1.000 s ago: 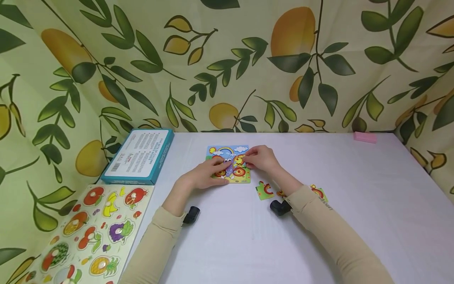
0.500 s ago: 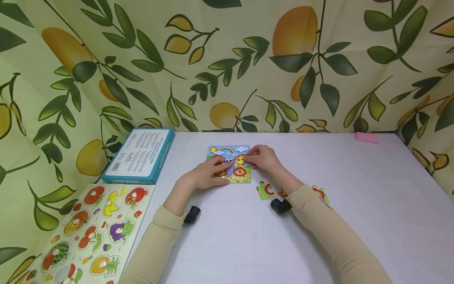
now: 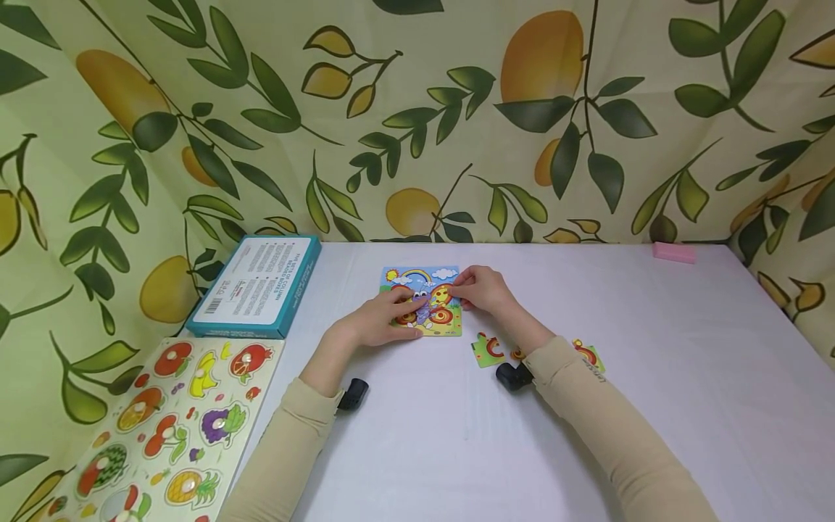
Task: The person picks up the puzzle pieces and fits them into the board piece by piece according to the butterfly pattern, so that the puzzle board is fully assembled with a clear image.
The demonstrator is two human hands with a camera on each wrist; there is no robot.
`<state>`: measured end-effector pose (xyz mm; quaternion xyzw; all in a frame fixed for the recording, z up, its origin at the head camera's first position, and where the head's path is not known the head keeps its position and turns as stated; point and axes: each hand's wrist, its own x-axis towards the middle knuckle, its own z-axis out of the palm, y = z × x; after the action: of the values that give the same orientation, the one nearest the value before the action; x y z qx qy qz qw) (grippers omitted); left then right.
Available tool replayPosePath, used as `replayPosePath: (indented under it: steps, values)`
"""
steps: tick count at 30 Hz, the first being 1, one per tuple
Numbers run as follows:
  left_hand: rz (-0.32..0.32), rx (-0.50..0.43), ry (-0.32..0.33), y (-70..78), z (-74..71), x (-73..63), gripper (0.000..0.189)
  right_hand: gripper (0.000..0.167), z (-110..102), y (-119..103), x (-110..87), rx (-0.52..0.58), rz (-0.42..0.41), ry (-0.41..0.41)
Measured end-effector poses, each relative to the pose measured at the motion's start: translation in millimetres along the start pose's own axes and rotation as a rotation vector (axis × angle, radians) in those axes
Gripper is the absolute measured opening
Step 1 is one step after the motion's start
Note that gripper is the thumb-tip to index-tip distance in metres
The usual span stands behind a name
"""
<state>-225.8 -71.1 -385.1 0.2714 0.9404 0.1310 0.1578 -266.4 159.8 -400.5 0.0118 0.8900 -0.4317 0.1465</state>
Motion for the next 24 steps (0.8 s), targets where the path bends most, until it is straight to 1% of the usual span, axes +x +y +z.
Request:
replayPosePath:
  steps: [7,13,20,24]
  values:
    - [0.003,-0.005,0.005,0.3,-0.1,-0.7,0.068,0.033,0.7,0.9,3.7,-0.016,0.013,0.000]
    - [-0.010,0.000,0.004,1.4,-0.8,-0.2,0.067,0.031,0.4,-3.8,3.6,-0.020,0.021,-0.006]
    - [-0.006,0.097,-0.007,6.7,-0.4,2.6,0.068,0.032,0.5,-5.7,3.0,-0.049,0.039,-0.014]
    - [-0.010,0.126,-0.008,8.5,-0.2,3.8,0.068,0.034,-2.9,-3.7,1.9,-0.078,-0.006,-0.060]
